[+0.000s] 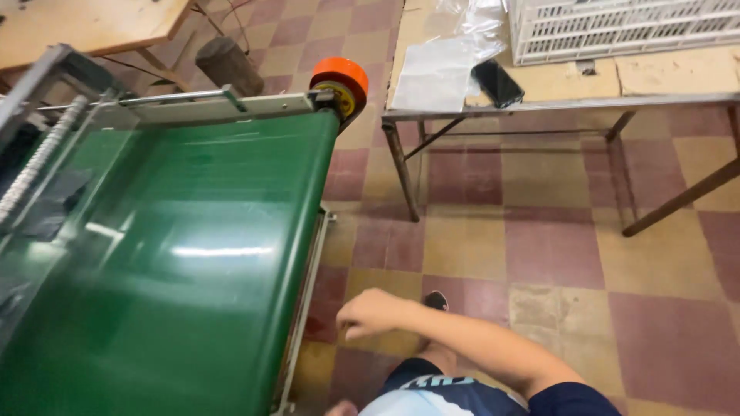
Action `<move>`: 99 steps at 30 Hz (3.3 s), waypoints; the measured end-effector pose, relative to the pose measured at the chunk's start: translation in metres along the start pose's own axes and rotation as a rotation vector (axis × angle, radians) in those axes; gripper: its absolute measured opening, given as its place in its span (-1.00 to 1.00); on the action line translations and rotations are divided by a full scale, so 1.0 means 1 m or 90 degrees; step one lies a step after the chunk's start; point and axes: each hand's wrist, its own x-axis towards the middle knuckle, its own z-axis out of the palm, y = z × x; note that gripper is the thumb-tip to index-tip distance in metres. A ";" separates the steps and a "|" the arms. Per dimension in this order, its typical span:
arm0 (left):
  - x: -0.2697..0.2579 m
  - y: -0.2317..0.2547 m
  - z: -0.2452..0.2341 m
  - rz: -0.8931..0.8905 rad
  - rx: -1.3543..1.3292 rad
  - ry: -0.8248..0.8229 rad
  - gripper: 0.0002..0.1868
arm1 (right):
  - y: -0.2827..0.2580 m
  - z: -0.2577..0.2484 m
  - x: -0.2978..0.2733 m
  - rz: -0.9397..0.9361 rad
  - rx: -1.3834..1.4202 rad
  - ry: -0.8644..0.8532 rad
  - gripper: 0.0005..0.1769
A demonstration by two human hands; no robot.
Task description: Folding black plastic bags and inserting them into clear plastic sleeves before placing them in a crate.
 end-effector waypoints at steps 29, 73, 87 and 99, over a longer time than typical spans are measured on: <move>0.823 0.795 -0.134 0.346 0.251 0.281 -0.30 | 0.704 -0.386 -0.133 0.499 -0.209 0.531 -0.57; 0.880 0.826 -0.164 0.152 -0.057 -0.141 -0.41 | 0.779 -0.424 -0.111 0.490 0.321 0.585 -0.76; 0.906 0.810 -0.129 0.199 0.056 0.011 -0.86 | 0.794 -0.412 -0.116 0.491 0.110 0.579 -0.67; 0.864 0.806 -0.142 0.305 -0.208 0.225 -0.90 | 0.800 -0.411 -0.103 0.523 0.153 0.585 -0.75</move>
